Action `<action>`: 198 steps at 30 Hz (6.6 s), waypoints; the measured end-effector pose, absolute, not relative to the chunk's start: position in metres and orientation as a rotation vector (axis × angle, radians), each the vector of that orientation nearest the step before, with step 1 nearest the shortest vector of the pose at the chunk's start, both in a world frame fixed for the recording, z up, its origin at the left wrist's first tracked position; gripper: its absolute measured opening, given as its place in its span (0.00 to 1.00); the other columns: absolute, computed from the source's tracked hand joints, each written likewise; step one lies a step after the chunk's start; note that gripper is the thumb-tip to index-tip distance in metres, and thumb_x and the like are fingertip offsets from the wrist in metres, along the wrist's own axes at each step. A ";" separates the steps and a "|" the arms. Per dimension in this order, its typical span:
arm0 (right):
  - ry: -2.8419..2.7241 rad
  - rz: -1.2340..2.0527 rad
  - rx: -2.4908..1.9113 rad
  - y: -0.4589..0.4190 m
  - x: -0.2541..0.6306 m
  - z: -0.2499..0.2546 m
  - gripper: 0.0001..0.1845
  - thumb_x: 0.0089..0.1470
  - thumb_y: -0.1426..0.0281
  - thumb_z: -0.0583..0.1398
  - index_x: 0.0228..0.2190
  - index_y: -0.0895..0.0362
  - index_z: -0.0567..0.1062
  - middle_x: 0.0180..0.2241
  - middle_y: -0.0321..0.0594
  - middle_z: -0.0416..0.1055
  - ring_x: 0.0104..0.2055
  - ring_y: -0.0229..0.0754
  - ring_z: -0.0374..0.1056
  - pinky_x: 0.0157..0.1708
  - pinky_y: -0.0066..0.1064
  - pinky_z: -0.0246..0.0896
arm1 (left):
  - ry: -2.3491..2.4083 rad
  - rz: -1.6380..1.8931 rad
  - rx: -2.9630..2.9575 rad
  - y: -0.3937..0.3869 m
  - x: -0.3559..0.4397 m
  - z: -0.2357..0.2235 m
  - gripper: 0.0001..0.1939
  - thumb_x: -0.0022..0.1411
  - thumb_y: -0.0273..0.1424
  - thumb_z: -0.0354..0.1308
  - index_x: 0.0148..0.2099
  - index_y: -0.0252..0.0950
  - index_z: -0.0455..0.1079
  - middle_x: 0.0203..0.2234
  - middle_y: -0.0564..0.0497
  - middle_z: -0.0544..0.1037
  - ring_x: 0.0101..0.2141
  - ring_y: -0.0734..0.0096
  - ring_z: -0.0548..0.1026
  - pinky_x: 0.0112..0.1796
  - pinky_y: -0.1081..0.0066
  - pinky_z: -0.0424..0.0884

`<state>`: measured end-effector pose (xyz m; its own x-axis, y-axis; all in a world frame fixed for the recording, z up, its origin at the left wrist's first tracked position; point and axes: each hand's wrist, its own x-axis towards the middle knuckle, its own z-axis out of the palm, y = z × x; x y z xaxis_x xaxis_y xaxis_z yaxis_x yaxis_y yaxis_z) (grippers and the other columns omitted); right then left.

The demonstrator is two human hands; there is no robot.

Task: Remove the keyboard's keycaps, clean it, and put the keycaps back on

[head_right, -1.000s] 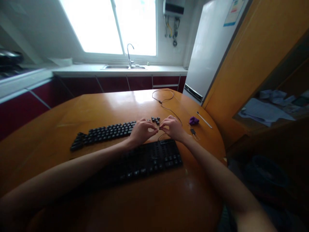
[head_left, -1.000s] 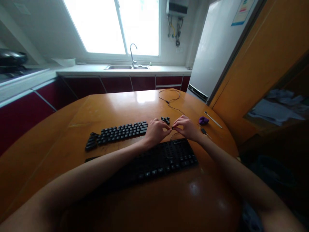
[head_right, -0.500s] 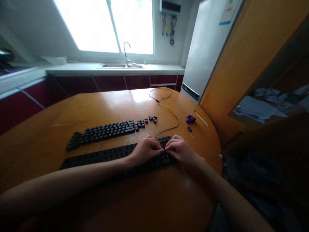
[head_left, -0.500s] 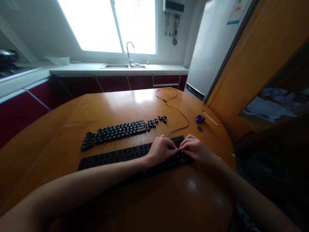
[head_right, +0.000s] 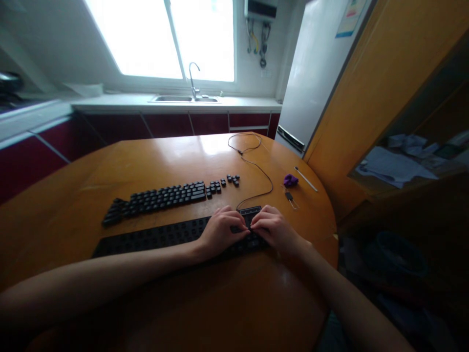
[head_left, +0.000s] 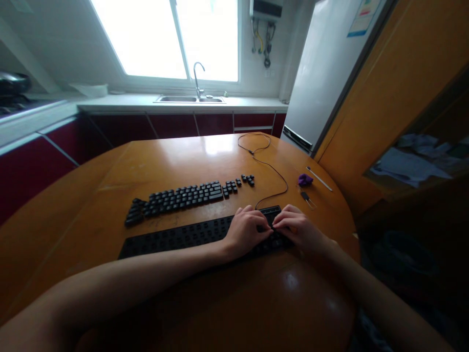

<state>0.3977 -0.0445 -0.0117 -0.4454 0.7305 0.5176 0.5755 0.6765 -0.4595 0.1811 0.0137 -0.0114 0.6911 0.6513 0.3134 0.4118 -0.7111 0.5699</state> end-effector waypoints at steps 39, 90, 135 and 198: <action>-2.332 0.296 -1.178 -0.038 0.398 0.004 0.13 0.61 0.68 0.61 0.24 0.54 0.77 0.38 0.41 0.74 0.43 0.45 0.65 0.46 0.41 0.63 | 0.663 0.517 2.832 0.005 0.177 0.003 0.20 0.71 0.40 0.54 0.31 0.38 0.78 0.39 0.47 0.77 0.43 0.61 0.67 0.46 0.60 0.62; -2.089 0.265 -1.107 -0.050 0.409 -0.015 0.08 0.63 0.69 0.60 0.33 0.52 0.80 0.35 0.42 0.79 0.38 0.46 0.68 0.39 0.42 0.68 | 0.915 0.705 2.429 0.055 0.155 -0.017 0.17 0.71 0.36 0.50 0.31 0.37 0.72 0.31 0.49 0.76 0.38 0.63 0.69 0.44 0.63 0.66; -2.422 -0.182 -1.572 0.142 0.346 -0.005 0.14 0.63 0.70 0.57 0.36 0.58 0.83 0.45 0.52 0.74 0.50 0.52 0.62 0.44 0.39 0.57 | 1.359 0.542 2.846 0.156 0.160 -0.010 0.08 0.63 0.33 0.62 0.41 0.45 0.82 0.42 0.46 0.79 0.46 0.55 0.68 0.47 0.58 0.61; -2.128 0.339 -1.058 -0.028 0.397 -0.014 0.06 0.60 0.73 0.62 0.32 0.52 0.79 0.35 0.41 0.78 0.40 0.46 0.67 0.42 0.41 0.66 | 0.750 0.597 2.733 0.027 0.178 -0.010 0.11 0.70 0.37 0.57 0.40 0.46 0.81 0.38 0.53 0.84 0.39 0.62 0.70 0.44 0.60 0.59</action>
